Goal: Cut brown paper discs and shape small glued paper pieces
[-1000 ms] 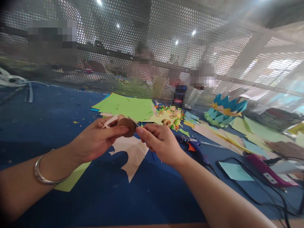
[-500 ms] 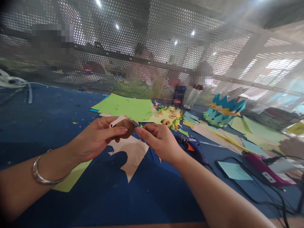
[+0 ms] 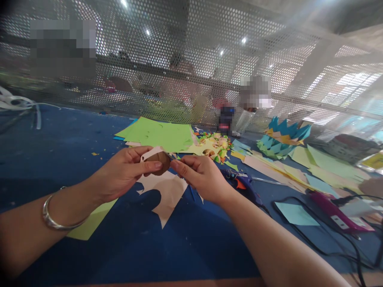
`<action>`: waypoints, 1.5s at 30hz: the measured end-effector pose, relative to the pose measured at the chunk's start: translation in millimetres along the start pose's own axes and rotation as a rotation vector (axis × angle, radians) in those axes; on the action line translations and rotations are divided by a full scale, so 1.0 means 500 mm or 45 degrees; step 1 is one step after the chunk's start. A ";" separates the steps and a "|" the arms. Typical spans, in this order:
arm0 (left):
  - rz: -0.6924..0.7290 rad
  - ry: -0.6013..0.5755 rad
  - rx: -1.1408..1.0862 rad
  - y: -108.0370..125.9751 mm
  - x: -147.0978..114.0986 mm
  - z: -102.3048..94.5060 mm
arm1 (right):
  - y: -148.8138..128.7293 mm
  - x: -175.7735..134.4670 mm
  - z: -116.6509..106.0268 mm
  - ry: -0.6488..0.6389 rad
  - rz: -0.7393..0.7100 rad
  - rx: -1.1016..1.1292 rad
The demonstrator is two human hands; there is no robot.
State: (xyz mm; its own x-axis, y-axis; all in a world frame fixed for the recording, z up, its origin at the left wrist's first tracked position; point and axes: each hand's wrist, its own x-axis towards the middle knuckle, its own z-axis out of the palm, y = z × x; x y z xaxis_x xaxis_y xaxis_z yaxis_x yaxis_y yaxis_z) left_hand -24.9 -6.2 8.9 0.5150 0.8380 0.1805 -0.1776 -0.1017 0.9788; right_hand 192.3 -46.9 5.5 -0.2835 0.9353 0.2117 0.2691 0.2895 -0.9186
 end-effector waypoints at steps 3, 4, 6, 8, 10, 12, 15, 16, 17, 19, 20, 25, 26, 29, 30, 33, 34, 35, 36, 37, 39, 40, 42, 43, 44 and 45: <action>-0.014 0.018 -0.019 -0.001 0.001 -0.002 | 0.000 0.001 -0.001 0.004 0.009 -0.004; -0.012 0.024 -0.030 0.000 0.001 -0.002 | 0.000 0.001 -0.001 0.004 0.011 -0.003; 0.002 0.030 -0.048 0.000 0.002 -0.004 | -0.001 0.001 -0.002 0.000 0.011 0.006; 0.022 0.030 -0.055 0.000 0.002 -0.005 | -0.001 0.002 -0.003 0.002 0.009 0.006; 0.031 0.021 -0.057 0.000 0.001 -0.005 | -0.001 0.002 -0.003 0.005 0.009 -0.009; 0.012 0.005 -0.080 0.000 0.001 -0.004 | 0.000 0.002 -0.004 0.005 0.005 -0.035; -0.036 -0.019 -0.144 0.001 0.001 -0.001 | -0.001 0.002 -0.005 -0.008 -0.014 -0.081; -0.041 -0.026 -0.168 0.001 0.001 0.000 | -0.003 0.002 -0.006 -0.013 -0.023 -0.097; -0.038 -0.029 -0.191 0.002 0.002 0.001 | -0.004 0.002 -0.007 -0.019 -0.029 -0.114; -0.038 -0.018 -0.220 0.002 0.002 0.002 | -0.008 0.002 -0.008 -0.028 -0.039 -0.152; -0.046 -0.007 -0.226 0.002 0.003 0.003 | -0.010 0.002 -0.009 -0.033 -0.044 -0.168; -0.126 0.003 -0.198 -0.002 0.003 0.000 | -0.014 0.003 -0.010 -0.048 -0.059 -0.227; -0.121 -0.004 -0.209 -0.002 0.003 -0.001 | -0.013 0.003 -0.010 -0.041 -0.056 -0.237; -0.068 -0.011 -0.193 -0.001 0.005 -0.009 | -0.009 0.004 -0.011 -0.017 -0.033 -0.217; -0.050 0.002 -0.157 -0.001 0.006 -0.013 | -0.007 0.004 -0.011 -0.012 -0.025 -0.196; -0.032 0.075 -0.049 -0.002 0.008 -0.023 | -0.003 0.005 -0.012 -0.002 -0.012 -0.151; -0.036 0.090 -0.035 -0.002 0.008 -0.025 | -0.003 0.005 -0.011 0.001 -0.010 -0.152; -0.044 0.099 -0.030 -0.003 0.008 -0.025 | -0.003 0.005 -0.011 0.004 -0.008 -0.158; -0.056 0.097 -0.028 -0.003 0.008 -0.024 | -0.003 0.004 -0.010 0.004 -0.007 -0.165; -0.066 0.086 -0.032 -0.003 0.008 -0.022 | -0.004 0.003 -0.010 0.001 -0.008 -0.172; -0.076 0.046 -0.074 -0.001 0.007 -0.015 | -0.007 0.002 -0.009 -0.004 -0.018 -0.184; -0.078 0.025 -0.108 -0.001 0.007 -0.012 | -0.008 0.002 -0.009 -0.008 -0.026 -0.187; -0.082 -0.003 -0.168 -0.001 0.008 -0.008 | -0.010 0.001 -0.009 -0.017 -0.042 -0.189; -0.091 -0.005 -0.180 -0.002 0.008 -0.007 | -0.011 0.001 -0.009 -0.022 -0.048 -0.187; -0.108 0.000 -0.176 -0.003 0.008 -0.006 | -0.012 0.001 -0.009 -0.026 -0.053 -0.183; -0.128 0.007 -0.164 -0.004 0.008 -0.007 | -0.013 0.001 -0.009 -0.030 -0.058 -0.178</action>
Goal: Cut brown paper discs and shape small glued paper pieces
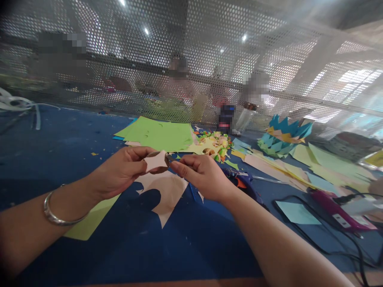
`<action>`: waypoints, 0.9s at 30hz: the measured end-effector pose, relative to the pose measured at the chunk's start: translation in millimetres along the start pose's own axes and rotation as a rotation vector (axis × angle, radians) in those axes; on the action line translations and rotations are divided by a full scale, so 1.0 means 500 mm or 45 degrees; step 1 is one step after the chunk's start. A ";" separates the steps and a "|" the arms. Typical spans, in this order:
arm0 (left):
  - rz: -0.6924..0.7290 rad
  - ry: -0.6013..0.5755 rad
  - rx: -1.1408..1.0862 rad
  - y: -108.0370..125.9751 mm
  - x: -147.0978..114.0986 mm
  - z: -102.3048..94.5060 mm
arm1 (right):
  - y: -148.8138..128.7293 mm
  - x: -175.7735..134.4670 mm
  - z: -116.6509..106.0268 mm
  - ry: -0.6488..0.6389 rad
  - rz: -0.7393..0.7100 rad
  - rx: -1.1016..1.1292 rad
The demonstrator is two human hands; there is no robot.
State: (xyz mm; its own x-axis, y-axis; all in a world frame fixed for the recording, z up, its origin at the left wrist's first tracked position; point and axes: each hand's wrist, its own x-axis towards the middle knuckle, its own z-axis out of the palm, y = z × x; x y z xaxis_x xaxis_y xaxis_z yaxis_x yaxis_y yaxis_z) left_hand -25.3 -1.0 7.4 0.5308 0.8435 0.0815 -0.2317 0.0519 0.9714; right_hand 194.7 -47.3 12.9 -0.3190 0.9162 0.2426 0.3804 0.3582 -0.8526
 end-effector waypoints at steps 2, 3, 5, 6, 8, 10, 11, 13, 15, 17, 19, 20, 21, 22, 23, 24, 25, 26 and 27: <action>-0.029 0.021 0.018 -0.002 -0.001 -0.001 | -0.001 0.000 0.000 -0.004 -0.006 0.002; -0.031 0.022 0.018 -0.003 -0.001 -0.002 | -0.001 0.000 0.000 -0.007 -0.007 -0.003; -0.011 0.017 0.023 -0.003 -0.002 -0.002 | -0.001 -0.001 0.001 -0.006 -0.009 -0.015; 0.004 0.019 0.036 -0.003 -0.002 -0.001 | 0.000 -0.002 0.001 -0.003 -0.009 -0.016; 0.032 0.039 0.073 -0.001 -0.002 0.000 | 0.001 -0.002 0.001 0.004 -0.010 -0.013; 0.041 0.060 0.093 0.001 -0.002 0.002 | 0.002 -0.003 0.001 0.008 -0.013 -0.012; 0.035 0.056 0.092 0.002 -0.003 0.002 | 0.003 -0.003 0.001 0.008 -0.013 -0.017; 0.015 0.044 0.099 0.004 -0.004 0.003 | 0.003 -0.002 0.000 0.009 -0.014 -0.025; 0.007 0.033 0.119 0.006 -0.004 0.003 | 0.003 -0.001 -0.001 0.009 -0.017 -0.040; 0.021 -0.002 0.153 0.006 -0.005 0.001 | 0.002 -0.001 -0.002 0.005 -0.030 -0.053; 0.032 -0.054 0.195 0.006 -0.004 -0.001 | 0.002 -0.001 -0.002 -0.002 -0.039 -0.049; 0.034 -0.068 0.218 0.006 -0.004 -0.002 | 0.003 -0.001 -0.001 0.000 -0.038 -0.041; 0.033 -0.068 0.236 0.006 -0.004 -0.003 | 0.005 -0.001 -0.001 0.014 -0.032 -0.030; 0.030 -0.056 0.245 0.007 -0.003 -0.004 | 0.007 -0.001 0.000 0.039 -0.021 -0.018; 0.024 -0.042 0.245 0.007 -0.003 -0.005 | 0.009 -0.001 0.000 0.073 -0.011 -0.005; 0.014 -0.034 0.235 0.007 -0.002 -0.005 | 0.013 -0.001 -0.001 0.116 0.000 0.008; 0.005 -0.029 0.220 0.008 -0.002 -0.006 | 0.016 0.000 -0.001 0.159 0.007 0.022; -0.003 -0.032 0.204 0.008 -0.001 -0.006 | 0.020 0.001 -0.002 0.193 0.011 0.035; -0.011 -0.041 0.193 0.008 0.000 -0.006 | 0.024 0.002 -0.003 0.219 0.013 0.043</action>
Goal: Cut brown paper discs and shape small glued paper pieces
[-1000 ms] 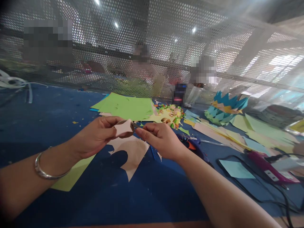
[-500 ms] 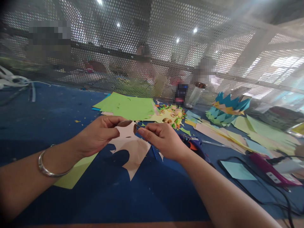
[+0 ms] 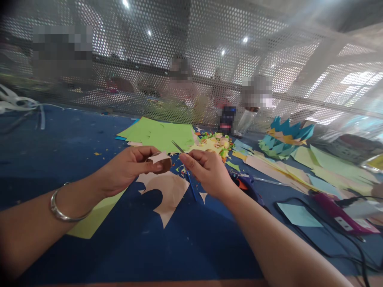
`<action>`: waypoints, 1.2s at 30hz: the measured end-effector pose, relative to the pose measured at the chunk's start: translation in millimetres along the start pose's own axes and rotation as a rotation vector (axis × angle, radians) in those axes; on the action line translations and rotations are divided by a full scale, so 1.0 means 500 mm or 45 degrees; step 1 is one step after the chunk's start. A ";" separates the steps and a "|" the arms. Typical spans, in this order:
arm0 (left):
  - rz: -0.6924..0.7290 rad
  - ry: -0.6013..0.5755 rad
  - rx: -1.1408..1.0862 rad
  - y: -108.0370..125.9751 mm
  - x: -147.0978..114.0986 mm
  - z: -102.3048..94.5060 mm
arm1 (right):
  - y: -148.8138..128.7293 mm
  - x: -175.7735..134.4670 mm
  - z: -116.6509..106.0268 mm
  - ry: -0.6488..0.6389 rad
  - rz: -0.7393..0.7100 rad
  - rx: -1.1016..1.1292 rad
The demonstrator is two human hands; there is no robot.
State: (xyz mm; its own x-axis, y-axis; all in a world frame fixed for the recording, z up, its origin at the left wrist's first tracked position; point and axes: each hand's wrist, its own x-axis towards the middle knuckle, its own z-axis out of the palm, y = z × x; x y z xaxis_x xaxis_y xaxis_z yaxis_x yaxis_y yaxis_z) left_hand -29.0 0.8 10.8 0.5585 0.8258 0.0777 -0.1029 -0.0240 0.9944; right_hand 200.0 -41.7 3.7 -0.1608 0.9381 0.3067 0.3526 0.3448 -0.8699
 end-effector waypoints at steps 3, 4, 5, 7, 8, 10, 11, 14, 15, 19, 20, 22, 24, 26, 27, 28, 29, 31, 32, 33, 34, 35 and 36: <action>-0.001 -0.023 -0.019 0.000 0.000 -0.001 | 0.009 0.004 -0.002 0.037 0.009 -0.010; 0.000 -0.034 -0.024 0.000 0.000 -0.001 | 0.011 0.006 -0.001 0.043 0.013 -0.017; 0.000 -0.043 -0.035 0.000 -0.001 0.000 | 0.012 0.006 -0.001 0.049 0.017 -0.020; -0.005 -0.051 -0.065 -0.001 -0.003 0.002 | 0.012 0.007 0.003 0.051 0.027 -0.011; -0.009 -0.046 -0.084 -0.002 -0.004 0.004 | 0.010 0.007 0.005 0.050 0.034 0.000; -0.007 -0.038 -0.116 -0.004 -0.005 0.009 | 0.005 0.006 0.010 0.035 0.051 0.017; 0.003 -0.041 -0.126 -0.006 -0.005 0.012 | 0.002 0.005 0.013 0.024 0.056 0.018; 0.031 -0.084 -0.130 -0.010 -0.004 0.021 | -0.009 0.003 0.020 -0.014 0.040 0.013; 0.028 -0.094 -0.131 -0.012 -0.005 0.023 | -0.011 0.002 0.022 -0.031 0.032 0.029; -0.008 -0.083 -0.101 -0.017 -0.007 0.027 | -0.017 -0.002 0.028 -0.061 0.000 0.123; -0.004 -0.072 -0.079 -0.018 -0.007 0.027 | -0.017 -0.003 0.029 -0.054 -0.010 0.126; 0.015 -0.024 -0.043 -0.018 -0.005 0.026 | -0.016 -0.004 0.030 -0.041 -0.018 0.116; 0.017 0.150 -0.029 -0.018 0.003 0.017 | -0.015 -0.005 0.029 -0.024 -0.017 0.113; 0.026 0.471 0.015 -0.019 0.016 0.001 | -0.014 -0.005 0.029 -0.009 -0.021 0.108; 0.073 0.667 0.094 -0.021 0.023 -0.009 | -0.013 -0.005 0.028 -0.001 -0.026 0.099; 0.155 0.813 0.198 -0.022 0.030 -0.019 | -0.012 -0.004 0.028 0.005 -0.030 0.089; 0.221 0.892 0.229 -0.023 0.036 -0.029 | -0.012 -0.004 0.028 0.009 -0.031 0.080; 0.323 1.001 0.267 -0.027 0.044 -0.043 | -0.011 -0.003 0.027 0.010 -0.026 0.084; 0.365 1.025 0.274 -0.028 0.046 -0.047 | -0.011 -0.002 0.026 0.010 -0.018 0.097; 0.390 1.033 0.283 -0.030 0.046 -0.049 | -0.012 -0.002 0.025 0.004 -0.005 0.109; 0.397 1.026 0.292 -0.031 0.045 -0.050 | -0.012 -0.001 0.022 -0.015 0.016 0.111; 0.385 1.011 0.302 -0.032 0.044 -0.050 | -0.012 0.000 0.019 -0.044 0.044 0.101; 0.359 0.971 0.324 -0.033 0.042 -0.051 | -0.013 0.001 0.015 -0.088 0.078 0.075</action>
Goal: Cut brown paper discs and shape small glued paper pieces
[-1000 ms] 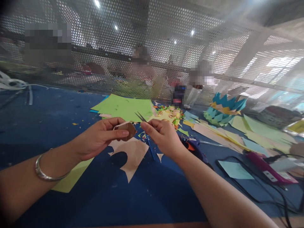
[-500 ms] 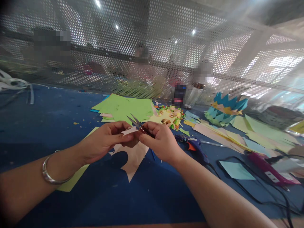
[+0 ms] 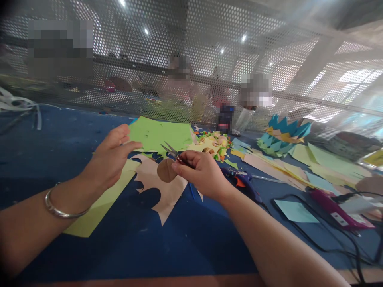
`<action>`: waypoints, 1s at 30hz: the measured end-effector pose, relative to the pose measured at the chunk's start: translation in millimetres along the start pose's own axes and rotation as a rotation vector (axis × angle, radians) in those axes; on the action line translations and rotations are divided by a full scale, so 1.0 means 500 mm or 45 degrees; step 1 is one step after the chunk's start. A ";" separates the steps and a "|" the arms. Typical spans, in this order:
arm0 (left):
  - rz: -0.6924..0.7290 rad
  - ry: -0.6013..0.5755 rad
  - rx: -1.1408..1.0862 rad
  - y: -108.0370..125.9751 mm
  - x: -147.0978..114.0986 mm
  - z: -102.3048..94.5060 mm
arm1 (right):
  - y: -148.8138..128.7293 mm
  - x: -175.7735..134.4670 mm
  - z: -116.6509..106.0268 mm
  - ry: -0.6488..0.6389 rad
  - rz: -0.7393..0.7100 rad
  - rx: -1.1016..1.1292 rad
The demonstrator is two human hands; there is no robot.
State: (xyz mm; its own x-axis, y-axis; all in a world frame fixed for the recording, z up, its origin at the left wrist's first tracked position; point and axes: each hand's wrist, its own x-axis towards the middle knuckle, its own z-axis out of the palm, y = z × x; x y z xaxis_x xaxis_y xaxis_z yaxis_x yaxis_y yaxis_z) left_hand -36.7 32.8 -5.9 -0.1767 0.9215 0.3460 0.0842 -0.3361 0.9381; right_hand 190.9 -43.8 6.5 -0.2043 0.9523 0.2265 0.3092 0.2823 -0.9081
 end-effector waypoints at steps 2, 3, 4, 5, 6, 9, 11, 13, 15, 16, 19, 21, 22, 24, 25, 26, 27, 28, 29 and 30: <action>-0.012 -0.168 0.095 0.000 0.000 -0.006 | -0.001 0.001 -0.011 -0.130 0.084 -0.086; -0.006 -0.308 0.164 0.000 0.001 -0.010 | 0.000 0.001 -0.018 -0.214 0.126 -0.139; 0.008 -0.443 0.241 0.002 0.002 -0.014 | 0.000 0.001 -0.024 -0.310 0.162 -0.192; 0.022 -0.566 0.318 0.004 0.003 -0.018 | 0.001 0.001 -0.030 -0.418 0.190 -0.243; 0.038 -0.650 0.393 0.006 0.004 -0.020 | 0.002 0.001 -0.035 -0.529 0.207 -0.289; 0.097 -0.863 0.604 0.013 0.002 -0.022 | 0.004 0.003 -0.043 -0.729 0.201 -0.418; 0.175 -1.047 0.752 0.014 0.000 -0.021 | 0.004 0.005 -0.044 -0.694 0.184 -0.512; 0.284 -1.121 0.886 0.013 -0.001 -0.019 | 0.004 0.007 -0.044 -0.608 0.167 -0.591; 0.374 -1.100 0.971 0.015 -0.004 -0.017 | 0.005 0.008 -0.044 -0.533 0.144 -0.632; 0.397 -1.086 0.996 0.018 -0.008 -0.015 | 0.007 0.009 -0.044 -0.488 0.129 -0.639; 0.416 -1.123 1.017 0.034 -0.034 -0.008 | 0.014 0.013 -0.046 -0.243 0.092 -0.618; 0.437 -1.216 0.964 0.042 -0.062 -0.001 | 0.018 0.015 -0.048 -0.059 0.092 -0.574; 0.456 -1.268 0.931 0.045 -0.076 0.001 | 0.019 0.017 -0.049 0.013 0.098 -0.552; 0.545 -1.345 0.913 0.045 -0.101 0.006 | 0.020 0.019 -0.050 0.108 0.111 -0.526; 0.590 -1.370 0.900 0.044 -0.110 0.008 | 0.020 0.019 -0.050 0.135 0.115 -0.528; 0.623 -1.378 0.892 0.043 -0.117 0.010 | 0.019 0.020 -0.050 0.156 0.115 -0.535; 0.650 -1.382 0.894 0.043 -0.121 0.011 | 0.018 0.020 -0.050 0.173 0.109 -0.542; 0.672 -1.375 0.900 0.044 -0.124 0.014 | 0.017 0.020 -0.050 0.188 0.097 -0.548; 0.691 -1.362 0.908 0.045 -0.127 0.017 | 0.016 0.020 -0.050 0.201 0.082 -0.552; 0.718 -1.357 0.908 0.046 -0.130 0.022 | 0.015 0.020 -0.049 0.212 0.066 -0.552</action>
State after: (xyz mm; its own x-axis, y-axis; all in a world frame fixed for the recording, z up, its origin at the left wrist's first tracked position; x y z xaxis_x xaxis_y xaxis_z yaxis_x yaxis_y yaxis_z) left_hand -12.5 -32.7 -7.0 0.8406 0.5084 0.1869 0.4242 -0.8324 0.3567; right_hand 214.1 -29.1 10.5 -0.0379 0.9620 0.2704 0.6820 0.2226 -0.6967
